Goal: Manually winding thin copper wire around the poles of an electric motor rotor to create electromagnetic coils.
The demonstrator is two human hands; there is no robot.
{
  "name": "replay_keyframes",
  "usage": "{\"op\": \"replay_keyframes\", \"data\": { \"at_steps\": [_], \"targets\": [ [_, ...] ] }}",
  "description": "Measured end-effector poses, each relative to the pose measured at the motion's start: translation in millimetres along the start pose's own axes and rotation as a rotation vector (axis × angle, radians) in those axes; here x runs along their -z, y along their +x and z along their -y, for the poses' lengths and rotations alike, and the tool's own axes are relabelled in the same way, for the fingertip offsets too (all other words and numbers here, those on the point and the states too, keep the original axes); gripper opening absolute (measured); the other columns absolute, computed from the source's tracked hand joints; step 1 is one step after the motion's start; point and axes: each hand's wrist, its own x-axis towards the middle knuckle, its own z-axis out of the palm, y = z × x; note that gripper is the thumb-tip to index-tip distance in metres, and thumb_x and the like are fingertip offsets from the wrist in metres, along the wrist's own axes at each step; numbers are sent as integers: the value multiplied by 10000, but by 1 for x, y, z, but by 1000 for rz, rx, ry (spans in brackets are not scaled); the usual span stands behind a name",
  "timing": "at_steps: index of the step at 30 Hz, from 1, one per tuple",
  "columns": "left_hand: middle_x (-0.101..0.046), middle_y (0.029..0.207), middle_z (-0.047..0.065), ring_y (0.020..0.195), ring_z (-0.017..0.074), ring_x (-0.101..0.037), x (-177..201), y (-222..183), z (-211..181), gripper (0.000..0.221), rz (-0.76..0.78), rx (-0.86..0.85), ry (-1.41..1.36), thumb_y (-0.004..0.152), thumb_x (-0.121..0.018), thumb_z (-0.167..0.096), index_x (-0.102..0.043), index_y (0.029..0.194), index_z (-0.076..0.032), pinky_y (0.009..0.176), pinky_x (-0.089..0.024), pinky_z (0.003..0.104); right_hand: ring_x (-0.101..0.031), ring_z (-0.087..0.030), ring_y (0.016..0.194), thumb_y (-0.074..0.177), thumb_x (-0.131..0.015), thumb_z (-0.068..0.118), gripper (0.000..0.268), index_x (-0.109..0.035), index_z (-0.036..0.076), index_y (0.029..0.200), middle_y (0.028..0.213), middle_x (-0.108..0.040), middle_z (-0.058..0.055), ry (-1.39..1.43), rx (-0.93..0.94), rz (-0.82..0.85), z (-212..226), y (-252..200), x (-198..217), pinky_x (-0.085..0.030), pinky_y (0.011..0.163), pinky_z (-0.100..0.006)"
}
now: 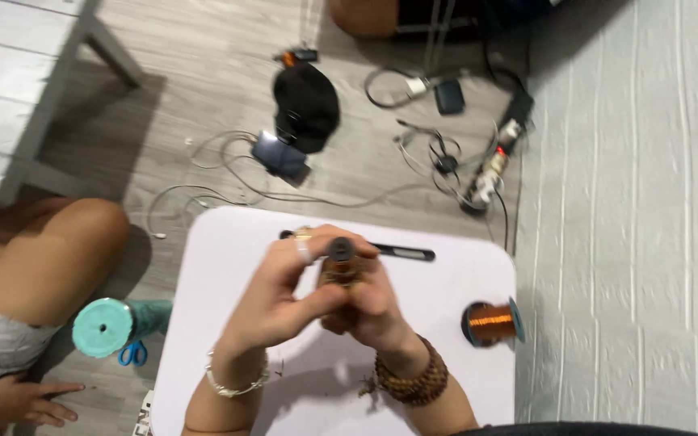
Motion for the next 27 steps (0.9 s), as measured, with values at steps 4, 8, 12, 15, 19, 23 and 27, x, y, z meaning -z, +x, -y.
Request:
{"op": "replay_keyframes", "data": {
  "at_steps": [4,8,12,15,19,23,27],
  "targets": [
    [-712,1063,75,872,189,-634,2,-6,3,312,-30,-63,87,851,-678,-207,-675,1120,-50,832,-510,315,-318,-56,388,918,-663,385,401,-544,3,955,621,-469,17,129,-61,-23,-7,-9,8,-247,272,-228],
    [-706,988,118,761,189,-600,8,-7,-3,260,5,-161,-10,908,-684,-184,-674,1104,-15,734,-507,333,-309,-58,336,910,-582,501,497,-570,4,926,531,-420,-1,63,-77,-83,-9,-10,13,-234,236,-232],
    [-720,1004,69,837,189,-633,10,-12,-5,284,59,-133,10,862,-655,-209,-680,1093,-45,790,-509,314,-184,-39,356,935,-540,427,396,-532,49,817,510,-291,102,220,-161,99,-3,-10,5,-147,282,-239],
    [-678,892,52,744,163,-576,15,-15,-9,214,94,-141,-40,833,-693,-174,-677,999,-40,687,-465,279,-147,-40,349,915,-575,476,492,-536,14,748,474,-249,96,176,-123,51,-5,-14,-4,-108,281,-242],
    [-700,927,74,698,166,-552,16,-21,-12,232,41,-196,1,851,-675,-199,-691,994,-17,643,-436,277,-124,-42,376,891,-614,480,471,-526,36,764,483,-250,82,289,-184,150,-11,-17,4,-98,298,-234],
    [-628,740,41,621,144,-503,15,-17,-20,193,20,-170,112,850,-663,-216,-685,867,-26,604,-408,274,-171,-53,391,954,-459,560,542,-583,36,897,499,-272,82,179,-227,-230,-17,-33,21,-135,345,-247],
    [-706,824,49,660,158,-563,8,-14,-27,199,-35,-85,191,832,-647,-169,-712,936,-13,656,-458,285,-224,-43,390,1011,-381,497,503,-602,52,934,507,-309,82,93,-258,-345,-5,-29,7,-149,351,-229]
  ]
}}
